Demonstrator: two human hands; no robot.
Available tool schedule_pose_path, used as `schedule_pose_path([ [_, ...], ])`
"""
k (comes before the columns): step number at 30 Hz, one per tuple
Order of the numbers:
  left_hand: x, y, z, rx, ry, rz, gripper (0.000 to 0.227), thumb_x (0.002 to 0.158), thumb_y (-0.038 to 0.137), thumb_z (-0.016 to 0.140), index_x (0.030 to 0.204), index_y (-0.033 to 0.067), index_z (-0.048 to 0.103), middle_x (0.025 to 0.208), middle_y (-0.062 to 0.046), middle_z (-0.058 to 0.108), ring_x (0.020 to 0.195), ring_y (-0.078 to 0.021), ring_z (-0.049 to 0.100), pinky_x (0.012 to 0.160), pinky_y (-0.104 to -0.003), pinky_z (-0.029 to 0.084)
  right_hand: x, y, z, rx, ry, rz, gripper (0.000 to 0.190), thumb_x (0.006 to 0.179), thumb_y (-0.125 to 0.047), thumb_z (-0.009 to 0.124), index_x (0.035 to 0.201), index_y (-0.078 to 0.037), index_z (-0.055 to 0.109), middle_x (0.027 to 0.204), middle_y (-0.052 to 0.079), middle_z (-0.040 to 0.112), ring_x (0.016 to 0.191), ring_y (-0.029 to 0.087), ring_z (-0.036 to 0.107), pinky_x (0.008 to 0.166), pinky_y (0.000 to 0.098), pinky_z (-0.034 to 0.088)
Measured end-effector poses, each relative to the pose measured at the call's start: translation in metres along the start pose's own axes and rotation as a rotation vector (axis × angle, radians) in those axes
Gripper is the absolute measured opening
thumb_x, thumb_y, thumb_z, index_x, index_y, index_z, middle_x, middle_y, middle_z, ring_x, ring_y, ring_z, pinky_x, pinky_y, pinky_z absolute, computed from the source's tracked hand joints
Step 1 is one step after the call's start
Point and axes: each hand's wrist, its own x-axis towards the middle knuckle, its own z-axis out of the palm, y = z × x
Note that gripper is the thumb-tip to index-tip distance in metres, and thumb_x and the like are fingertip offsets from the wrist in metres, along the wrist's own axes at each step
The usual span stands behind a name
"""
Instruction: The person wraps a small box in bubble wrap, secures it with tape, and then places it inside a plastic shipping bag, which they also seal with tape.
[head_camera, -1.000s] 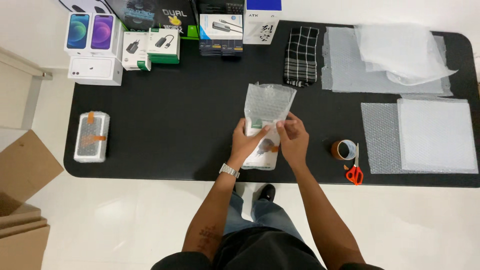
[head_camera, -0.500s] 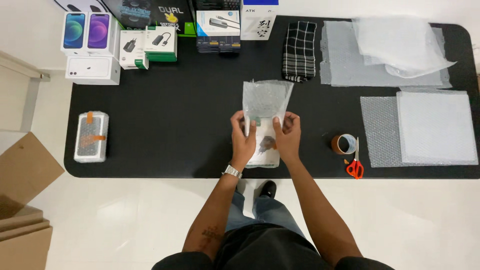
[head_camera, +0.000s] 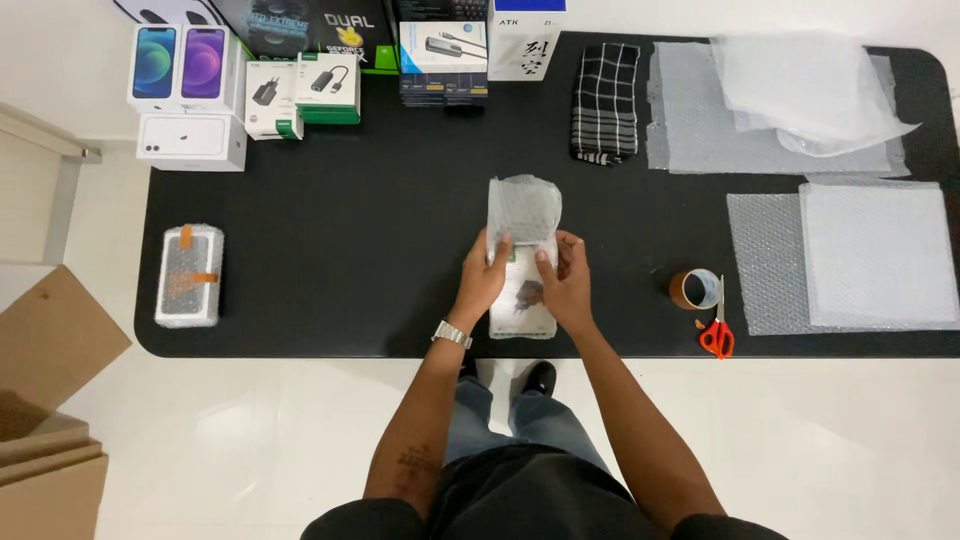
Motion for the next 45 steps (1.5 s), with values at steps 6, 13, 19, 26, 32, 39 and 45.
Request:
schedule_pose_path([
  [6, 0.037, -0.026, -0.015, -0.316, -0.017, -0.112, 0.078, 0.108, 0.039, 0.094, 0.172, 0.0161, 0.055, 0.153, -0.007, 0.074, 0.140, -0.0203, 0.068, 0.123, -0.051, 0.057, 0.006, 0.034, 0.001, 0.083, -0.084, 0.035, 0.061, 0.120, -0.023, 0.074, 0.173, -0.009, 0.044, 0.152, 0.018, 0.076, 0.126, 0.026, 0.078, 0.100, 0.0422, 0.067],
  [13, 0.041, -0.041, -0.033, -0.483, 0.072, -0.332, 0.093, 0.121, 0.052, 0.071, 0.189, 0.0154, 0.019, 0.169, -0.015, 0.050, 0.149, -0.0293, 0.059, 0.118, -0.051, 0.056, 0.020, 0.065, 0.005, 0.122, -0.045, 0.104, 0.064, 0.122, -0.021, 0.070, 0.176, -0.007, 0.041, 0.151, 0.022, 0.077, 0.121, 0.028, 0.079, 0.098, 0.0429, 0.069],
  [19, 0.044, -0.186, -0.025, -0.040, -0.112, -0.415, 0.092, 0.103, 0.051, 0.098, 0.174, 0.0116, 0.055, 0.153, -0.018, 0.074, 0.128, -0.0287, 0.079, 0.090, -0.042, 0.072, 0.059, 0.152, 0.001, 0.051, 0.070, 0.294, 0.070, 0.118, -0.043, 0.082, 0.163, -0.002, 0.048, 0.149, 0.023, 0.076, 0.120, 0.029, 0.080, 0.078, 0.0397, 0.071],
  [26, 0.075, -0.225, -0.004, 0.162, 0.086, -0.319, 0.066, 0.103, 0.048, 0.097, 0.153, 0.0141, 0.072, 0.133, -0.016, 0.086, 0.121, -0.0324, 0.086, 0.095, -0.044, 0.072, 0.049, 0.105, 0.014, -0.137, 0.004, 0.415, 0.069, 0.107, -0.050, 0.093, 0.160, -0.014, 0.070, 0.154, 0.016, 0.077, 0.144, 0.034, 0.076, 0.114, 0.0523, 0.067],
  [32, 0.082, -0.229, -0.005, 0.492, 0.202, -0.162, 0.046, 0.103, 0.045, 0.090, 0.135, 0.0136, 0.083, 0.118, -0.019, 0.082, 0.115, -0.0478, 0.081, 0.096, -0.058, 0.067, 0.025, 0.104, -0.002, -0.023, -0.061, 0.342, 0.083, 0.109, -0.039, 0.091, 0.178, -0.007, 0.057, 0.161, 0.034, 0.069, 0.149, 0.050, 0.070, 0.124, 0.0644, 0.056],
  [39, 0.028, -0.109, 0.113, 0.572, 0.292, 0.474, 0.047, 0.105, 0.020, 0.086, 0.148, 0.0129, 0.069, 0.141, -0.017, 0.065, 0.131, -0.0461, 0.066, 0.112, -0.061, 0.052, -0.039, 0.134, -0.130, -0.028, 0.042, 0.486, 0.051, 0.115, -0.030, 0.085, 0.162, -0.014, 0.075, 0.134, 0.021, 0.087, 0.120, 0.029, 0.086, 0.100, 0.0422, 0.069],
  [45, 0.008, -0.113, 0.304, 0.740, -0.553, 0.392, 0.058, 0.110, 0.028, 0.077, 0.163, 0.0152, 0.056, 0.149, -0.014, 0.062, 0.136, -0.0393, 0.067, 0.112, -0.058, 0.057, -0.112, 0.162, -0.246, 0.000, 0.155, 0.664, 0.048, 0.114, -0.027, 0.083, 0.154, -0.002, 0.076, 0.128, 0.024, 0.087, 0.111, 0.030, 0.087, 0.092, 0.0393, 0.069],
])
